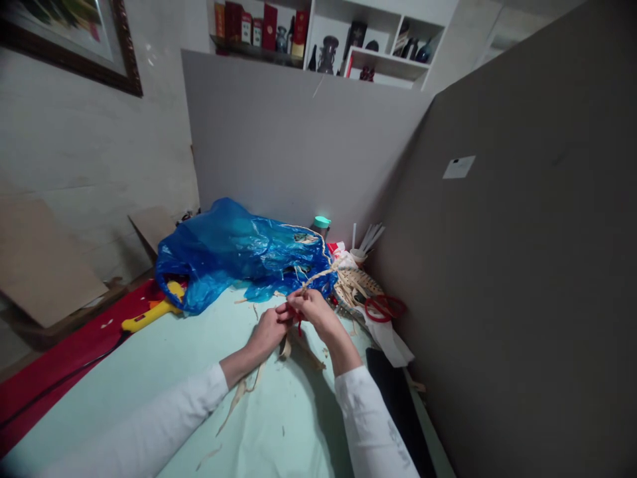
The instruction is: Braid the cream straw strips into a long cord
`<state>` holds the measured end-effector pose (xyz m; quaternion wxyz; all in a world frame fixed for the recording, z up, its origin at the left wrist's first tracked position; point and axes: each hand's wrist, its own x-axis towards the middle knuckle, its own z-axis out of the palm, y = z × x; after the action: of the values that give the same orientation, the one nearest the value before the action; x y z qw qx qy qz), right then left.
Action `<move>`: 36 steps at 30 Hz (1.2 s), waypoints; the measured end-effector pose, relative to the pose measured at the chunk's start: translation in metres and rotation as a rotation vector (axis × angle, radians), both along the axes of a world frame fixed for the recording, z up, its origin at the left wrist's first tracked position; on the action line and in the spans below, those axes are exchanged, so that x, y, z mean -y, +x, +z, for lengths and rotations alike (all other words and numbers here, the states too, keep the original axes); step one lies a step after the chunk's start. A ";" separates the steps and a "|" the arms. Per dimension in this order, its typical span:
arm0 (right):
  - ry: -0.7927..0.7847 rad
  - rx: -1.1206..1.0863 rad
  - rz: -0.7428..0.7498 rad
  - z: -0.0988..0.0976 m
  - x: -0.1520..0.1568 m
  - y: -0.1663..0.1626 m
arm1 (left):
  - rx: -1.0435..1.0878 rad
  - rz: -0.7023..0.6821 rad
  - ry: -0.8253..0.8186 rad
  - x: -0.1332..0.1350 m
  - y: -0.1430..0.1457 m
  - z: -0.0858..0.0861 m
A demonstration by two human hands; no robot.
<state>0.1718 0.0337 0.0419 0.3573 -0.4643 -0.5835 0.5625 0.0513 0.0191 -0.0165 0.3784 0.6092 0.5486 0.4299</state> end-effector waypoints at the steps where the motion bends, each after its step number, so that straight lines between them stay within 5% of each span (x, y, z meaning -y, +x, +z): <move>1: -0.015 0.013 0.026 0.003 -0.005 -0.001 | 0.000 0.015 -0.009 0.000 0.000 0.000; 12: -0.008 0.357 0.085 0.009 -0.044 -0.011 | 0.059 0.097 -0.039 -0.001 0.000 -0.004; 21: 0.188 0.703 -0.073 -0.009 -0.068 -0.013 | 0.192 0.051 -0.066 -0.010 -0.002 -0.013; 29: 0.358 0.502 -0.163 -0.036 -0.059 -0.008 | 0.220 0.110 -0.066 -0.013 0.000 -0.013; 36: 0.410 0.365 -0.039 -0.053 -0.029 -0.005 | 0.297 0.124 -0.076 -0.010 -0.006 -0.009</move>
<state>0.1670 0.0623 -0.0108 0.3434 -0.4869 -0.7308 0.3329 0.0456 0.0292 -0.0254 0.4508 0.4892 0.5389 0.5168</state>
